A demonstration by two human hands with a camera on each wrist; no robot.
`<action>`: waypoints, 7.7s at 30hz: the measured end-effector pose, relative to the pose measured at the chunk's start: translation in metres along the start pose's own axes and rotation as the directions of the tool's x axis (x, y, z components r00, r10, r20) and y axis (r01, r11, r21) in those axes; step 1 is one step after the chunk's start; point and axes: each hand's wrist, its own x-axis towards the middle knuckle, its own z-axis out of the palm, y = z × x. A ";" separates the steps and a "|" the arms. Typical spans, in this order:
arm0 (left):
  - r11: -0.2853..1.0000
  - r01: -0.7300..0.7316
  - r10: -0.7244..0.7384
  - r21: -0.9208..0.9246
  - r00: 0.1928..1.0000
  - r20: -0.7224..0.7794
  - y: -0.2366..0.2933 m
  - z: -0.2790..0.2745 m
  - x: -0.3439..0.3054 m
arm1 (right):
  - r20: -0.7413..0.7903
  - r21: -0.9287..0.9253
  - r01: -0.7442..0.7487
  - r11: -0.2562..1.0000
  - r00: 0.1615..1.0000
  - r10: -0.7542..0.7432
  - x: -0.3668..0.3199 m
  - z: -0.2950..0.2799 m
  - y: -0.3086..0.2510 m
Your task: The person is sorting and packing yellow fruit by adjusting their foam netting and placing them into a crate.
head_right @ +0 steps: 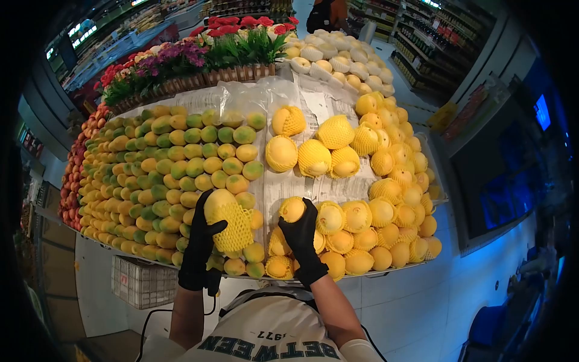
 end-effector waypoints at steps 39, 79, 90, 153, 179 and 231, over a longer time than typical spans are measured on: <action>0.885 0.180 -0.144 -0.429 0.983 0.114 -0.021 -0.005 -0.018 | 0.440 -0.556 0.059 0.829 0.868 0.233 0.054 -0.040 -0.017; 0.975 0.100 -0.097 -0.199 0.995 0.024 -0.020 0.063 -0.026 | 0.716 -0.432 0.326 0.841 0.691 0.100 0.062 -0.069 -0.040; 0.973 0.117 -0.094 -0.199 0.988 0.122 -0.022 0.070 -0.034 | 0.503 -0.143 -0.138 0.980 0.843 0.192 0.056 -0.161 -0.028; 0.988 0.036 -0.061 0.153 0.984 0.167 -0.005 0.316 -0.026 | 0.423 0.899 -0.436 0.038 0.888 0.183 0.025 -0.290 0.066; 0.984 0.002 0.044 -0.179 0.967 0.251 0.025 0.292 -0.017 | 0.314 0.496 -0.191 0.847 0.949 0.031 0.037 -0.303 0.024; 0.980 0.034 -0.084 0.194 0.963 0.257 -0.014 0.262 0.000 | 0.416 0.520 -0.390 0.760 0.893 0.173 0.027 -0.259 0.004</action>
